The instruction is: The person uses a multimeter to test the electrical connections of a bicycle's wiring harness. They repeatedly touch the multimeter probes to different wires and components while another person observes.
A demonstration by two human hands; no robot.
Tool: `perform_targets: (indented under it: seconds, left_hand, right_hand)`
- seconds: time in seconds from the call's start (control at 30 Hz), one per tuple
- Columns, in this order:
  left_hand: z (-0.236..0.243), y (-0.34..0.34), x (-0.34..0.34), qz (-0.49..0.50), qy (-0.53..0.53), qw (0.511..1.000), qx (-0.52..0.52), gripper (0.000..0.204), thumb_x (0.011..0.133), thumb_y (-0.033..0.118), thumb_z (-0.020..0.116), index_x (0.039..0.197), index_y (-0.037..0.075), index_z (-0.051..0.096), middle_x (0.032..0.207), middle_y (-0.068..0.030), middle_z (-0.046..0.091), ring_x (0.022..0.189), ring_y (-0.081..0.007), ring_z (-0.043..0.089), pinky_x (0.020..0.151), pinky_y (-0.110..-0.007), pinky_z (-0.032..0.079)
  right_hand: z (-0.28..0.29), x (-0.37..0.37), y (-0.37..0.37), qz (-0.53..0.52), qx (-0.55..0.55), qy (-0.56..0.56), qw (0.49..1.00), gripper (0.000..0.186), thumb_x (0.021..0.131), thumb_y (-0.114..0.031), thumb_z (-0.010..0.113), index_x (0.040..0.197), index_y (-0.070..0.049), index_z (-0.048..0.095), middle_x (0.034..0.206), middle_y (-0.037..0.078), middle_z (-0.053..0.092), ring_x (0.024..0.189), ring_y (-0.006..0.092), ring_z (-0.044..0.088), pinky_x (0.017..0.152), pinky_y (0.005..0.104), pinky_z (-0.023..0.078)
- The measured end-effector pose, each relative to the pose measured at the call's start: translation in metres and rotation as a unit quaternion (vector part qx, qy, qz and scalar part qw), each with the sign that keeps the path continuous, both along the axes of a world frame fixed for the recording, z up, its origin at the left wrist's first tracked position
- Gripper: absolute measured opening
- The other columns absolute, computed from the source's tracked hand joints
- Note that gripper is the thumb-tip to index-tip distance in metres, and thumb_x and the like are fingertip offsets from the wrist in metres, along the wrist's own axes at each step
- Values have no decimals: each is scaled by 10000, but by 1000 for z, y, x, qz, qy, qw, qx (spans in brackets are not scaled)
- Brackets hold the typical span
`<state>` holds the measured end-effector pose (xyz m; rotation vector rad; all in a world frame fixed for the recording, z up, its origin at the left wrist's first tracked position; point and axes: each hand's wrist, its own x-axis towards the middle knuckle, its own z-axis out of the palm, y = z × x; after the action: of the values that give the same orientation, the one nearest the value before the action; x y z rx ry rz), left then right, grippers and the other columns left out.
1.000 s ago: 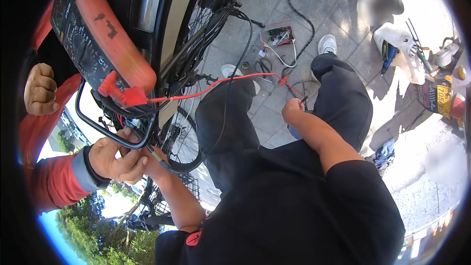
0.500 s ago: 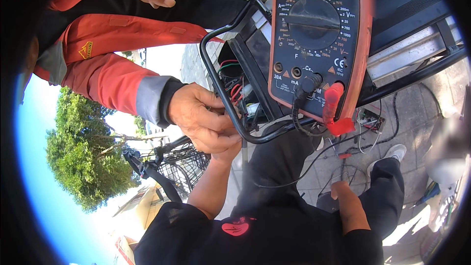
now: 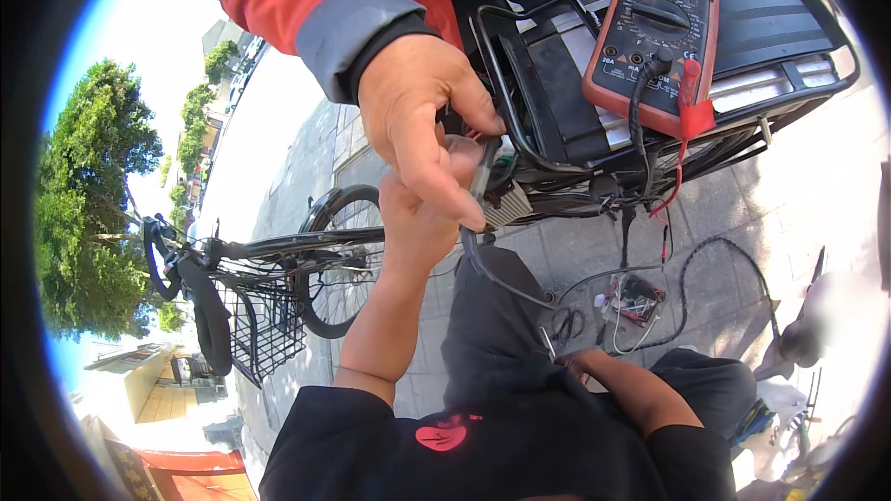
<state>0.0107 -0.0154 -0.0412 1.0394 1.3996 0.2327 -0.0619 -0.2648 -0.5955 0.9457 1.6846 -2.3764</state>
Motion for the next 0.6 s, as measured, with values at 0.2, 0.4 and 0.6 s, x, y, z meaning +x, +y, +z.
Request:
perform_targets:
  seconds: [0.2, 0.4, 0.6]
  left_hand:
    - [-71, 2, -15, -119, -195, 879, 418, 281, 1092, 215, 764, 1175, -52, 783, 1015, -28, 782, 861, -66, 662, 793, -244, 524]
    - [-54, 15, -9, -142, -239, 883, 379, 378, 1052, 323, 795, 1097, -52, 808, 853, 23, 708, 762, -61, 565, 677, -261, 446]
    - [-39, 19, -3, -183, -176, 855, 453, 338, 1013, 312, 816, 974, -24, 822, 817, 15, 716, 720, -77, 583, 649, -291, 478]
  right_hand:
    - [85, 94, 30, -110, 210, -204, 950, 366, 952, -341, 681, 1062, -21, 821, 1060, 219, 812, 1019, 394, 793, 840, 515, 616]
    - [113, 109, 16, -380, 285, -261, 840, 405, 974, -375, 655, 1153, -55, 828, 1163, 280, 774, 1132, 464, 740, 995, 500, 587]
    - [214, 125, 20, -577, 273, -163, 752, 391, 976, -337, 677, 1138, -9, 812, 1047, 272, 789, 1026, 425, 775, 925, 485, 591]
